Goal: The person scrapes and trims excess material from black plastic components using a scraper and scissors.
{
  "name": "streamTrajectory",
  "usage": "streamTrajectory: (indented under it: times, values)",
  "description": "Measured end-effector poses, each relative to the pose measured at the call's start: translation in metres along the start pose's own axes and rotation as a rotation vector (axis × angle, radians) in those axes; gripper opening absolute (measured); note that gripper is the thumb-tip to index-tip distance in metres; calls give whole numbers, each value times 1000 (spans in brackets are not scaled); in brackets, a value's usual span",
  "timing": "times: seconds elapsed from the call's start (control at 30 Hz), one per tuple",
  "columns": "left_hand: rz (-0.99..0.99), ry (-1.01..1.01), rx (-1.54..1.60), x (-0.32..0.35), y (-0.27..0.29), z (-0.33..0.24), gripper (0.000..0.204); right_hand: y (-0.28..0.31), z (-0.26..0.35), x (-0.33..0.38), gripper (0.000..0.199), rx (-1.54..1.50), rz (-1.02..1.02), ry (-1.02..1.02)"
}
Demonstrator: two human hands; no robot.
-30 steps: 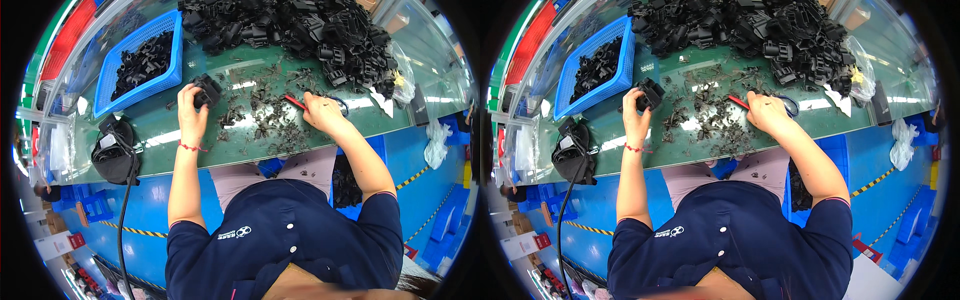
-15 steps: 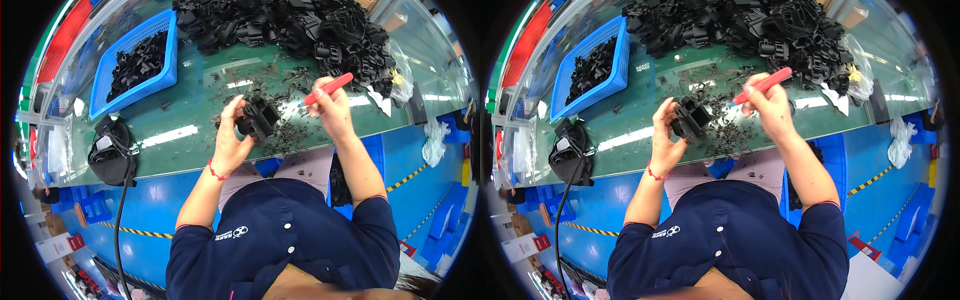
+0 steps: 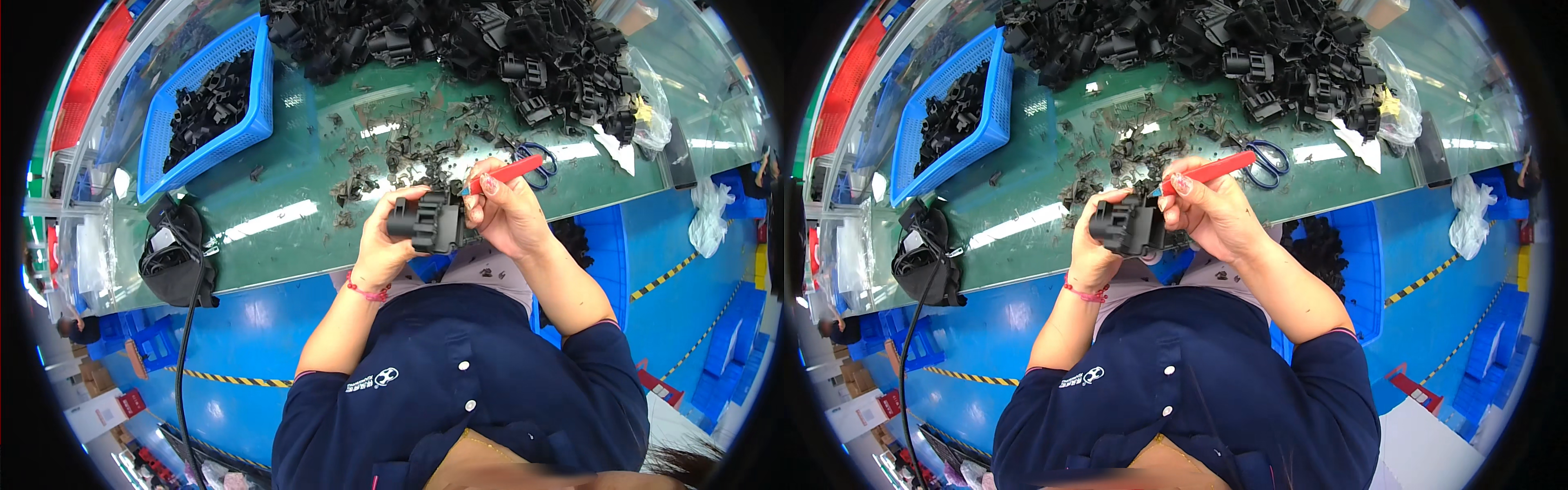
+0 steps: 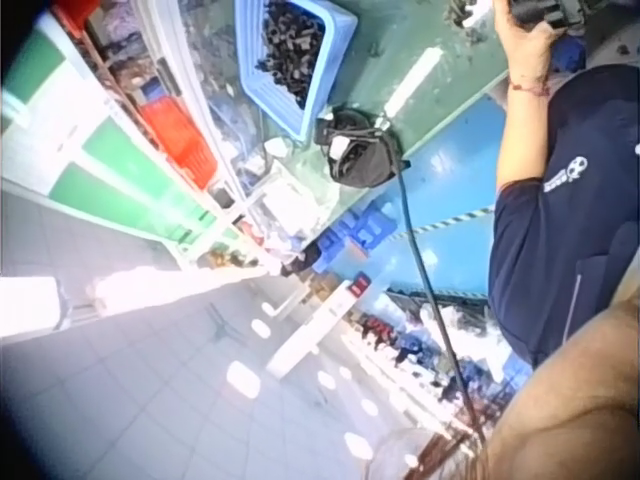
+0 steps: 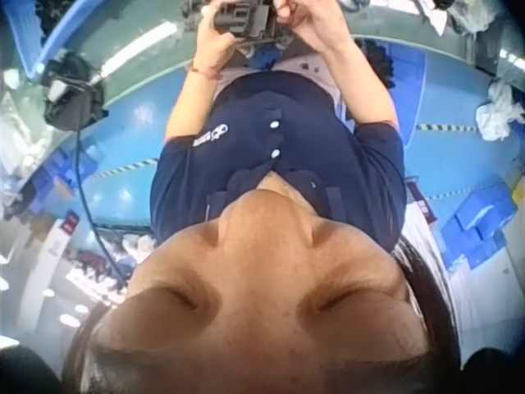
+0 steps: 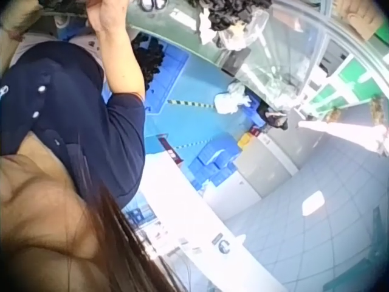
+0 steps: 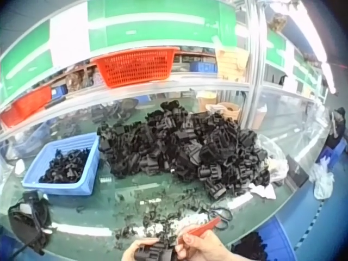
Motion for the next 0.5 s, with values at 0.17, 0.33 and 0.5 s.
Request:
streamTrajectory:
  times: [0.17,0.33,0.5]
  values:
    - [60,125,566,0,-25,-2,77,8,-15,7,18,75,55,-126]
    - [184,262,745,4,-31,9,71,8,20,6,24,396,-17,79]
    - [102,283,680,11,-26,19,56,-11,23,-2,16,831,73,253]
Point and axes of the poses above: each hand's wrist, its own x-axis away from the middle knuckle, its own y-axis out of the back of the hand, z = x × y, the point moved 7 cm from there along -x, towards the middle knuckle, and after that the axes turned 4 degrees about x, right-handed, at the moved point
